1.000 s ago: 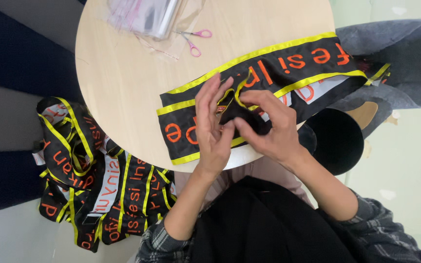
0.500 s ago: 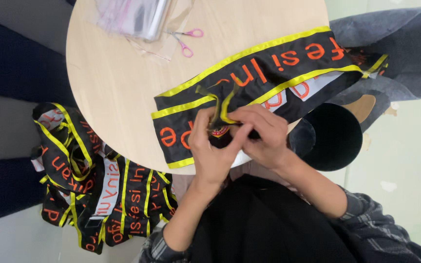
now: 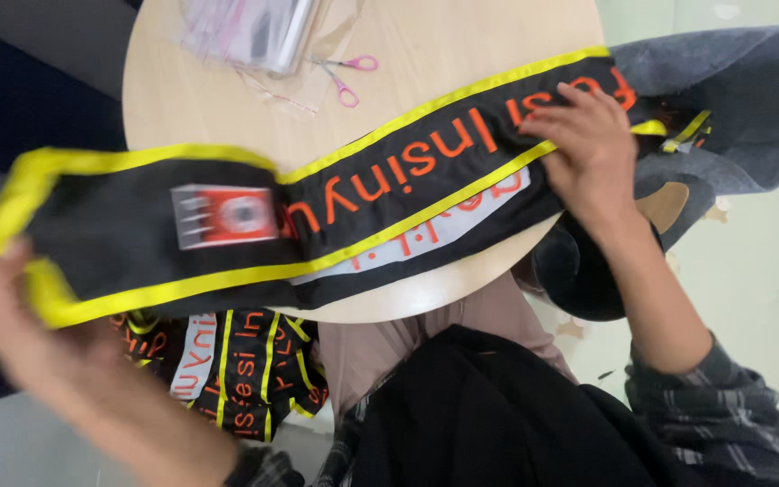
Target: The person trims a loose thread from a black sash using scissors, folds the sash multiple times, and places it inside a clear plastic bag.
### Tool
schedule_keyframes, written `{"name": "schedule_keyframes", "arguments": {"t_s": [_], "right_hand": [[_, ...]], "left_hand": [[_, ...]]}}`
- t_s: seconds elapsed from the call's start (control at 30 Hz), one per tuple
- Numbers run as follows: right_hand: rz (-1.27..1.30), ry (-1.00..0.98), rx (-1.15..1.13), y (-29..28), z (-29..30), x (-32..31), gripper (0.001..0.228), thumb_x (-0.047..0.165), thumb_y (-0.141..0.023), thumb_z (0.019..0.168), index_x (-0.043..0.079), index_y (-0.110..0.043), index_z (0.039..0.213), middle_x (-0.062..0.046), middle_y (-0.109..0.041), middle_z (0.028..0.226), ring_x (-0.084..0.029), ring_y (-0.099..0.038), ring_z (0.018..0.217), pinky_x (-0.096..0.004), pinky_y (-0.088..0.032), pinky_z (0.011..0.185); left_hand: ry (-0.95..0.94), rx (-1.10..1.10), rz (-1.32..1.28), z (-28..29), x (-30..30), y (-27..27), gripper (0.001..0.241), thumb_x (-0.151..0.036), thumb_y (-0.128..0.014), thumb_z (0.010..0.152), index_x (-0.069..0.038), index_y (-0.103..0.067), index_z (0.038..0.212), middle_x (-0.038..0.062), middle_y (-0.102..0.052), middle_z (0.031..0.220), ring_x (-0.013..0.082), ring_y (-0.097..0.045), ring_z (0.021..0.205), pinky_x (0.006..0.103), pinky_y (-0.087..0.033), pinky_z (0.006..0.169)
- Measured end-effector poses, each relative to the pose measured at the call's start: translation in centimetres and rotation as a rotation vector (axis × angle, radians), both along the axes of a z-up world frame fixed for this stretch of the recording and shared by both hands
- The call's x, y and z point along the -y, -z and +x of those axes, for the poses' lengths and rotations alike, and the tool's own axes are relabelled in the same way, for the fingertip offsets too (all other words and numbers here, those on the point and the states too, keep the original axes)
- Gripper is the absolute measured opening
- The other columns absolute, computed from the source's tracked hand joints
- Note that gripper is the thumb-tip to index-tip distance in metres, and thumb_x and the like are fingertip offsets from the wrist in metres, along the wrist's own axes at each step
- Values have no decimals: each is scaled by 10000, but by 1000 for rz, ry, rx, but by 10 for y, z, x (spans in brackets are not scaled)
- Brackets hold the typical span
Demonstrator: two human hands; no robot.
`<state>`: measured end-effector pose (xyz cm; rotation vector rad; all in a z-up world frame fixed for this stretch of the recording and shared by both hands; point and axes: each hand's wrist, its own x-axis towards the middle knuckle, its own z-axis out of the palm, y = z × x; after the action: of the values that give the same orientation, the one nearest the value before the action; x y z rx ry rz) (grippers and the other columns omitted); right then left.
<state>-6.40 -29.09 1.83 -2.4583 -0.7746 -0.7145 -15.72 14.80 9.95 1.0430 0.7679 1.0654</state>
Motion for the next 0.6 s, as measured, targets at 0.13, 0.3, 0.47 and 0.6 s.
{"name": "schedule_keyframes", "arguments": {"t_s": [0.13, 0.3, 0.47, 0.6], "right_hand": [[207, -62, 258, -17, 1, -5, 305, -197, -507, 740, -87, -680, 966, -228, -644, 967, -404, -557, 1033, -468, -448, 902], [77, -311, -7, 2, -16, -10, 397, -163, -417, 687, 14, -663, 945, -162, -618, 1037, -308, -617, 958, -397, -498, 810], [53, -234, -55, -4, -26, -15, 331, -132, -459, 780, 34, -651, 993, -159, -607, 1079, -303, -589, 1023, -410, -476, 924], [67, -180, 36, -16, -28, -23, 318, -172, -407, 885, -6, -628, 1043, -202, -594, 1093, -390, -565, 1064, -435, -471, 941]], "left_hand": [[363, 56, -298, -32, -34, -13, 450, -147, -728, 578, -60, -659, 1014, 81, -692, 1064, 203, -671, 1042, 329, -561, 954], [175, -364, -287, -59, -96, 64, 278, -324, -618, 706, -228, -650, 965, -85, -701, 910, 30, -669, 738, 128, -480, 493], [205, -192, -453, -63, -103, 77, 264, -160, -618, 703, -111, -666, 958, 20, -709, 956, 131, -696, 864, 266, -592, 791], [53, -165, -116, -63, -103, 77, 164, -97, -632, 688, -40, -647, 841, 80, -711, 898, 128, -715, 764, 265, -643, 740]]}}
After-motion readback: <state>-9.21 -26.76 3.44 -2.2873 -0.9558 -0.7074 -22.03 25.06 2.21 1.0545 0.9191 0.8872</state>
